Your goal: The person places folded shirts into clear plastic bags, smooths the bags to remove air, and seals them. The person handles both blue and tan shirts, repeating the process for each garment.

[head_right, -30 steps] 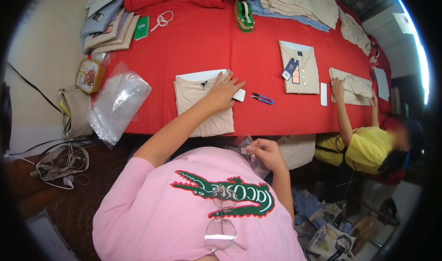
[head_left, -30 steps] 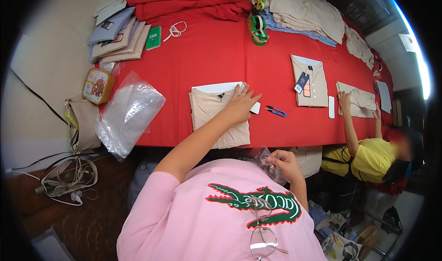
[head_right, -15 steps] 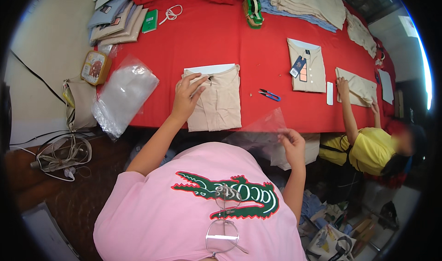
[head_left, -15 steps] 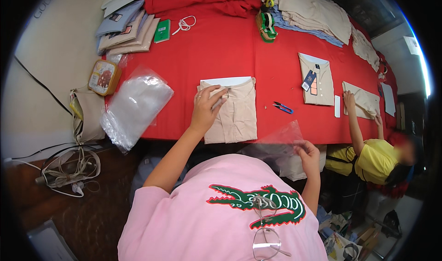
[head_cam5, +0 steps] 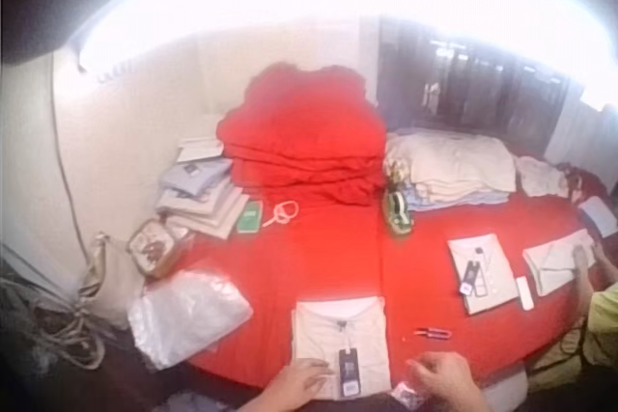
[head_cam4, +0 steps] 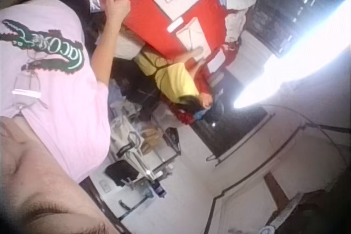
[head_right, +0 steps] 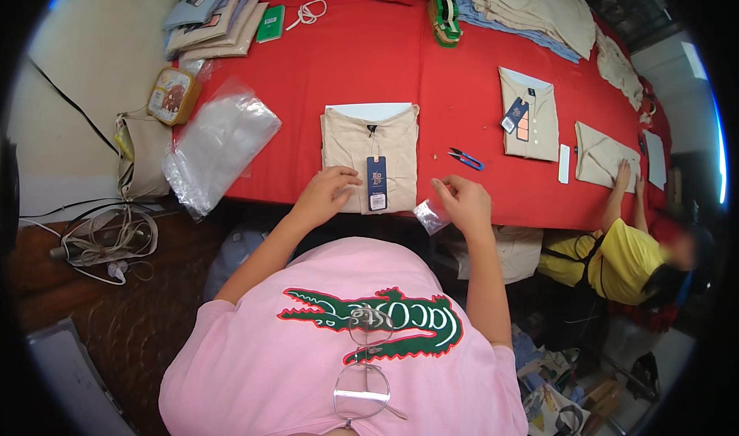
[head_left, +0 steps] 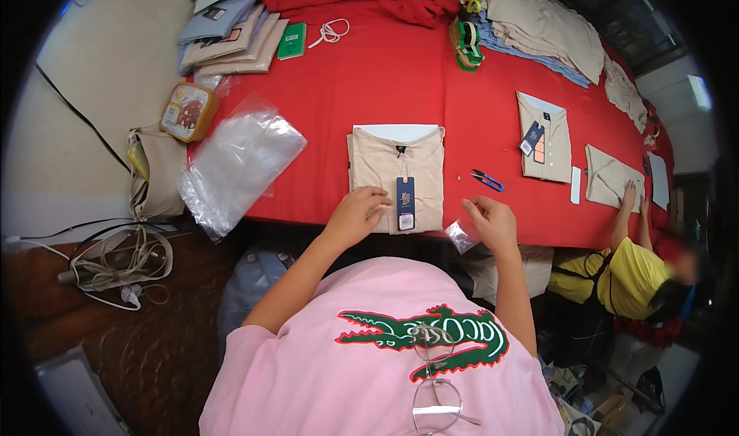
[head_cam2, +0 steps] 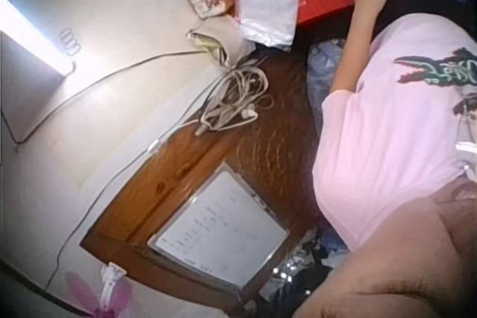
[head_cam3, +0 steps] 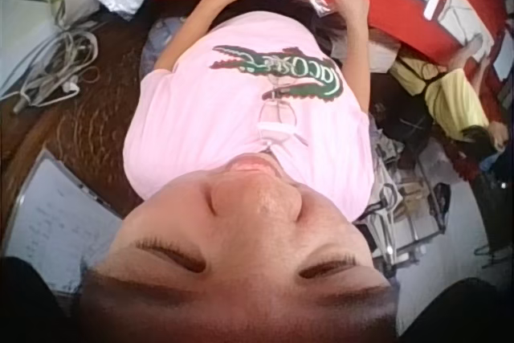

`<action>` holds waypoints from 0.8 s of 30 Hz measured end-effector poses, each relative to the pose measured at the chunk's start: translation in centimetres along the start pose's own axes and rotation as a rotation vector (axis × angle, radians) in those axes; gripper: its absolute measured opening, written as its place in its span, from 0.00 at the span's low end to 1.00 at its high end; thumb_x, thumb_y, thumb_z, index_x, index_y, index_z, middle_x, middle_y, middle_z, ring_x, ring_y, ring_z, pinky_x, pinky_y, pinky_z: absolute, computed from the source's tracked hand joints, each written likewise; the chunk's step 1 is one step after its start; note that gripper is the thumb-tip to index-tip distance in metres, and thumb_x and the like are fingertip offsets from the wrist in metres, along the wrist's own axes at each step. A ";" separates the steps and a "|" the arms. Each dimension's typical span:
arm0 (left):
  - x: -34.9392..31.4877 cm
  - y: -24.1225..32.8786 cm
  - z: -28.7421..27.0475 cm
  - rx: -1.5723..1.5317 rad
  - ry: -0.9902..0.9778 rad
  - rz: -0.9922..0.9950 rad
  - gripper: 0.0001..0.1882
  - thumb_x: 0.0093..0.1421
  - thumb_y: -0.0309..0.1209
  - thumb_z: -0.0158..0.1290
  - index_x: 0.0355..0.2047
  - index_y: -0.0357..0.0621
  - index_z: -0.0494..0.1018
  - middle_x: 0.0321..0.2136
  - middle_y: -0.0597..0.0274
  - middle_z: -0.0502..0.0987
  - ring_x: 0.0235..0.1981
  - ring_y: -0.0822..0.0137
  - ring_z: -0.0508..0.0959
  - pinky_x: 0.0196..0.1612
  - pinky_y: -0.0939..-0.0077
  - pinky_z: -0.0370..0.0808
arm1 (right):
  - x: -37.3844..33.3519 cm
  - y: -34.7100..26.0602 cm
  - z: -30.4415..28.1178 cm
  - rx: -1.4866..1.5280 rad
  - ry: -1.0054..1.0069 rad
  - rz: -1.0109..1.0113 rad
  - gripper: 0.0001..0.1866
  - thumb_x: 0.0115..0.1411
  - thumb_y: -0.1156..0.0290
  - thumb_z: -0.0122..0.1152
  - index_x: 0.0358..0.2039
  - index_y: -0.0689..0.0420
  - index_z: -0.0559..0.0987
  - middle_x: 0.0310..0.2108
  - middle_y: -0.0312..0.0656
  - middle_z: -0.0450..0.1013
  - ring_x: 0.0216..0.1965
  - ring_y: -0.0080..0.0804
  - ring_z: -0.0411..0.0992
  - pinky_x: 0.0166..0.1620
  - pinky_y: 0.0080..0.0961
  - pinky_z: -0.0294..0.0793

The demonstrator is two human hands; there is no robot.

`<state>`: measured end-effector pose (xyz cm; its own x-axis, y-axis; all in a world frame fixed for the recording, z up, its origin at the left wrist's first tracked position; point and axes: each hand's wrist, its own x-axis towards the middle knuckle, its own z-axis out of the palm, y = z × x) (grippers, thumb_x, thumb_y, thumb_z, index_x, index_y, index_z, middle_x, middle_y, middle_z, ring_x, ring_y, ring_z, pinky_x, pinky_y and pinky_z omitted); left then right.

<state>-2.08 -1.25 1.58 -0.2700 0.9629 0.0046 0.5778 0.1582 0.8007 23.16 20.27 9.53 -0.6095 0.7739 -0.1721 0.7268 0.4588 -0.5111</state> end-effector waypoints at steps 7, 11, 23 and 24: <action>6.8 -1.6 0.1 0.258 0.271 0.040 0.13 0.61 0.32 0.66 0.45 0.43 0.82 0.50 0.59 0.77 0.58 0.53 0.73 0.65 0.53 0.65 | 6.4 -2.2 7.0 0.004 -0.081 -0.174 0.15 0.63 0.58 0.67 0.47 0.46 0.87 0.28 0.45 0.83 0.35 0.47 0.83 0.40 0.43 0.81; 8.5 -2.1 0.5 0.310 0.187 0.020 0.11 0.59 0.32 0.67 0.40 0.44 0.79 0.46 0.59 0.76 0.56 0.54 0.74 0.66 0.49 0.61 | 9.4 -4.7 8.2 -0.016 -0.138 -0.194 0.16 0.60 0.62 0.68 0.48 0.47 0.86 0.31 0.45 0.84 0.38 0.47 0.83 0.42 0.43 0.81; 10.3 -2.4 2.0 0.259 0.277 0.158 0.07 0.63 0.31 0.63 0.39 0.46 0.78 0.38 0.60 0.81 0.48 0.57 0.79 0.65 0.53 0.62 | 10.4 -3.3 9.9 0.098 -0.019 -0.351 0.08 0.60 0.68 0.68 0.40 0.52 0.84 0.36 0.40 0.81 0.36 0.44 0.82 0.40 0.41 0.80; 10.5 -2.5 2.2 0.250 0.310 0.178 0.07 0.62 0.31 0.63 0.39 0.46 0.78 0.38 0.60 0.81 0.48 0.57 0.79 0.64 0.53 0.63 | 10.2 -3.1 10.1 0.122 0.011 -0.334 0.07 0.61 0.68 0.68 0.40 0.52 0.85 0.36 0.40 0.80 0.36 0.43 0.82 0.40 0.40 0.80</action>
<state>-4.65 8.90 -1.70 -0.3453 0.8748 0.3398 0.7949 0.0802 0.6014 11.48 22.30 0.84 -0.8031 0.5951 0.0300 0.4446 0.6320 -0.6347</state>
